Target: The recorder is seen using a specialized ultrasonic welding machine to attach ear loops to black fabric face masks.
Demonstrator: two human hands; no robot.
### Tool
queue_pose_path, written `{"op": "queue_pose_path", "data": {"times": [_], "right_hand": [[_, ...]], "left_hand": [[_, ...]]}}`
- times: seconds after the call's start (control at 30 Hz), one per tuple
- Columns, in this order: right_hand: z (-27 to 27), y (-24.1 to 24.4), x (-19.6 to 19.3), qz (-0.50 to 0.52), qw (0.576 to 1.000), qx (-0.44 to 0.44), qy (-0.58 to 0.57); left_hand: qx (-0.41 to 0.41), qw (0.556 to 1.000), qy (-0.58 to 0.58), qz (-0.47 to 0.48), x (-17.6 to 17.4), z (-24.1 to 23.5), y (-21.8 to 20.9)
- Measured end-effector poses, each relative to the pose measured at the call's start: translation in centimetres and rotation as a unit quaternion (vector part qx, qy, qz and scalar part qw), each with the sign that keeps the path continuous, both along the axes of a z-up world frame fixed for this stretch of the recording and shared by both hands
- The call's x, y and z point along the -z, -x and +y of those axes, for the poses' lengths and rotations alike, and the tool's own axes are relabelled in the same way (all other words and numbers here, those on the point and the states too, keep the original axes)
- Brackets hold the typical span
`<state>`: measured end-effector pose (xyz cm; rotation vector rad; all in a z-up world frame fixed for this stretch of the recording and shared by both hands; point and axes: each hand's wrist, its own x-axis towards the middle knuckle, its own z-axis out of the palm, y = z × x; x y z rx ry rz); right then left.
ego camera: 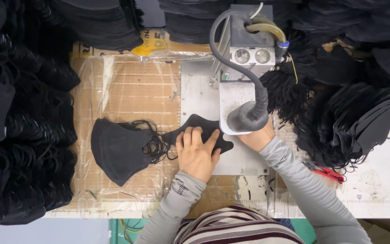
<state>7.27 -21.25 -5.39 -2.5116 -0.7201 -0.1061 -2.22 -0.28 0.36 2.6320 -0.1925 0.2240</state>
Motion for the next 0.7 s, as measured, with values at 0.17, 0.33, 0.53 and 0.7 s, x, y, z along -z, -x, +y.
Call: {"op": "queue_pose_path", "data": {"times": [0.17,0.33,0.53,0.7], "right_hand": [[0.1,-0.1,-0.3,-0.006,1.0,-0.006,-0.008],[0.2,0.4,-1.0,0.041,0.998,0.039,-0.003],[-4.0,4.0,-6.1,0.425,0.868,-0.002,-0.256],[-2.7,3.9,-5.0,0.359,0.872,-0.039,-0.331]], "left_hand": [[0.003,1.0,0.0,-0.002,-0.1,0.1,-0.1],[0.006,1.0,-0.004,0.019,-0.5,0.2,-0.2],[-0.026,0.999,-0.016,-0.02,0.8,0.4,-2.3],[-0.029,0.999,-0.02,-0.038,1.4,0.2,-4.0]]}}
